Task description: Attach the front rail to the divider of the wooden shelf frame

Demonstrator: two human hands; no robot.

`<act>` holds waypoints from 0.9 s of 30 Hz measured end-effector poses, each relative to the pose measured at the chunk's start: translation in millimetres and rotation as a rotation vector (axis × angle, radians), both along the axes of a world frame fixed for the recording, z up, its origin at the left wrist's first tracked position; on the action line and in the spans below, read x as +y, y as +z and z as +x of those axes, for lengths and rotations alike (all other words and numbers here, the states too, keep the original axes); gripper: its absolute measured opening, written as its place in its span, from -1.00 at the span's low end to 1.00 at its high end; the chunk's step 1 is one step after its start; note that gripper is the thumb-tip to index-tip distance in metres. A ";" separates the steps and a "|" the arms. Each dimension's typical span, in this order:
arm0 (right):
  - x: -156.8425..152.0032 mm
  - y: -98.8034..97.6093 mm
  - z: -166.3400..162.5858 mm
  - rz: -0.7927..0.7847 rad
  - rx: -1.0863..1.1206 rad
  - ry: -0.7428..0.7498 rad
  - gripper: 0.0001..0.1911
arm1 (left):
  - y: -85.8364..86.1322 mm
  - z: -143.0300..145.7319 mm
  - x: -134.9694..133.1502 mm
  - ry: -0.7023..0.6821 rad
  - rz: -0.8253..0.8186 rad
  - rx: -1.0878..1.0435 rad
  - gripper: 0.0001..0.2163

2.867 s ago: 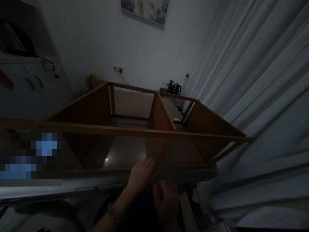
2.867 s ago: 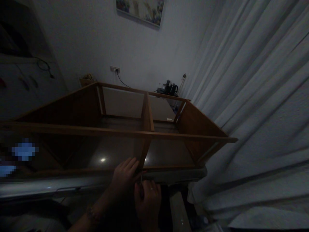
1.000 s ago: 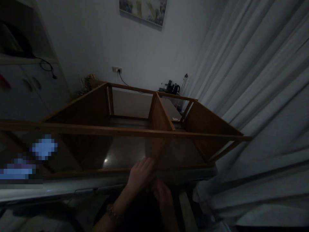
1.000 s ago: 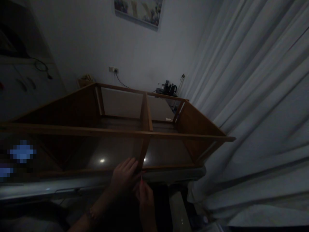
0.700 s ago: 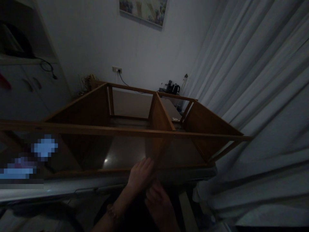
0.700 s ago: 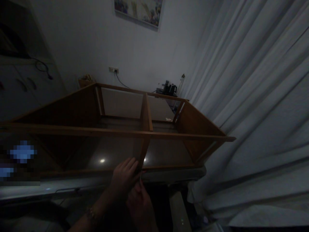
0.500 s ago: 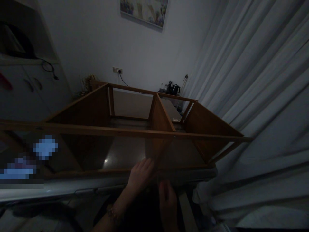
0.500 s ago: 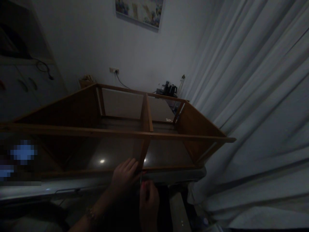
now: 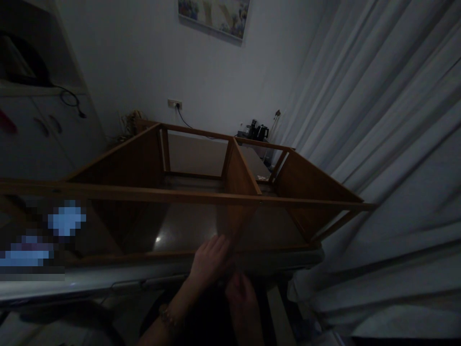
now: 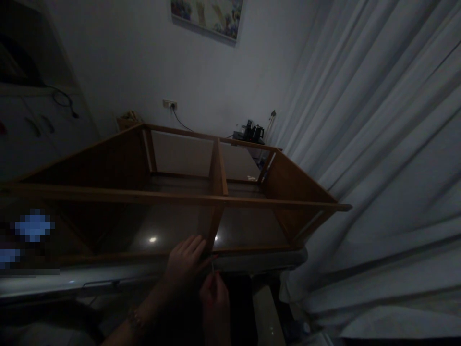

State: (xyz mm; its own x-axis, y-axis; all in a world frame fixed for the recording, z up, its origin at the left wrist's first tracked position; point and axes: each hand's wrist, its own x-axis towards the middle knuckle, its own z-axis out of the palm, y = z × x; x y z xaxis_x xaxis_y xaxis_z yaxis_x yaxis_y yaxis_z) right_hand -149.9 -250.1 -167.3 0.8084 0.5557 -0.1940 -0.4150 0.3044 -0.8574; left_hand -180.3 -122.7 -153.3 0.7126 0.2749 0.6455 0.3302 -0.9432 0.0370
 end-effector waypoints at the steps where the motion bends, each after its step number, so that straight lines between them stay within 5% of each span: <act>1: 2.2 2.3 -2.1 0.042 0.035 0.024 -0.69 | 0.1 -0.1 -0.3 0.001 -0.008 0.002 -0.71; 7: 8.6 11.7 -15.9 0.429 0.312 0.068 -0.81 | -2.8 0.1 0.0 -0.004 -0.022 -0.004 -0.71; 9: 8.7 8.7 -16.5 0.421 0.344 0.157 -0.82 | -2.1 0.1 0.1 0.001 -0.010 -0.009 -0.72; 12: 7.9 -0.8 -12.4 0.185 0.190 0.221 -0.78 | 1.0 0.0 -0.1 0.008 0.001 -0.003 -0.74; 16: -0.3 -9.2 -1.1 -0.204 -0.247 -0.030 -0.62 | 2.4 0.7 0.0 0.011 0.019 -0.004 -0.74; 22: -17.6 3.2 16.0 -0.568 -0.747 -0.110 -0.69 | 0.6 0.6 0.6 0.002 0.030 -0.017 -0.72; 24: -17.6 7.7 17.9 -0.602 -0.883 -0.088 -0.70 | 1.5 -0.1 0.6 0.001 0.035 -0.006 -0.73; 27: -13.0 8.9 16.0 -0.546 -0.811 -0.059 -0.63 | 2.7 -0.9 0.6 0.011 0.033 0.008 -0.72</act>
